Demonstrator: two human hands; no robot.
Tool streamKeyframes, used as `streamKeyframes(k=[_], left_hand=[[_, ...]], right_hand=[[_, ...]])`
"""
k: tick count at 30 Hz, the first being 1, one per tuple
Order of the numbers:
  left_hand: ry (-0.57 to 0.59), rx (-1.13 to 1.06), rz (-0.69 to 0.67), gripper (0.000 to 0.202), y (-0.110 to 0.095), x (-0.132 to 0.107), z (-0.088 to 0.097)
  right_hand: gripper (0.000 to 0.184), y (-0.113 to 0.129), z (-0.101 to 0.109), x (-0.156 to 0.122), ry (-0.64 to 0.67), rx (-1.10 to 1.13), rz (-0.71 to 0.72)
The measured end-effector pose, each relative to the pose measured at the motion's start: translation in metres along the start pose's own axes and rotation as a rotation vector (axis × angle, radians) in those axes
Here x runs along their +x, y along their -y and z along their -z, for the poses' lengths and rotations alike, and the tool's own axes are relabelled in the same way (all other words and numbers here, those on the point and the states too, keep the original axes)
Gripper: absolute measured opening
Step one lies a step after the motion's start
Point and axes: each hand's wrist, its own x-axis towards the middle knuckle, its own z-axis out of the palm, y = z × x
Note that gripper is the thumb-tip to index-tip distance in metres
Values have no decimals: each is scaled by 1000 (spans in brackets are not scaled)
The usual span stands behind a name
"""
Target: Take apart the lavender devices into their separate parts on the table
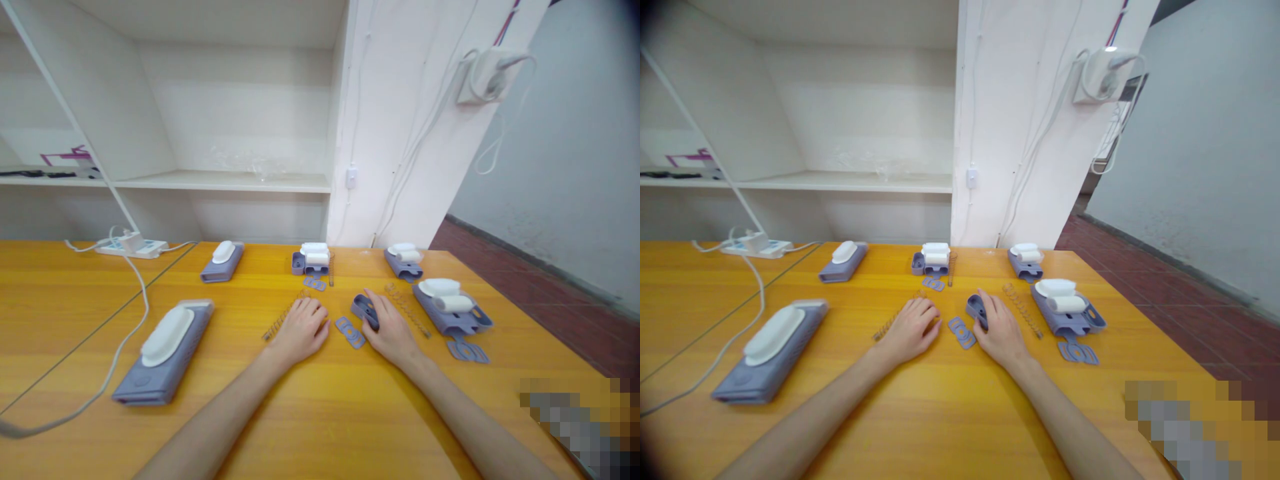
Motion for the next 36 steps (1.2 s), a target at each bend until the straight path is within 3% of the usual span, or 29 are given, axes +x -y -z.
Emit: streamKeyframes(k=[24, 36], left_hand=[[-20, -7, -5, 16, -1, 0, 1], [-12, -6, -1, 15, -1, 0, 1]], right_hand=[[55, 0, 1, 0, -25, 48, 6], [41, -1, 1, 0, -7, 62, 20]])
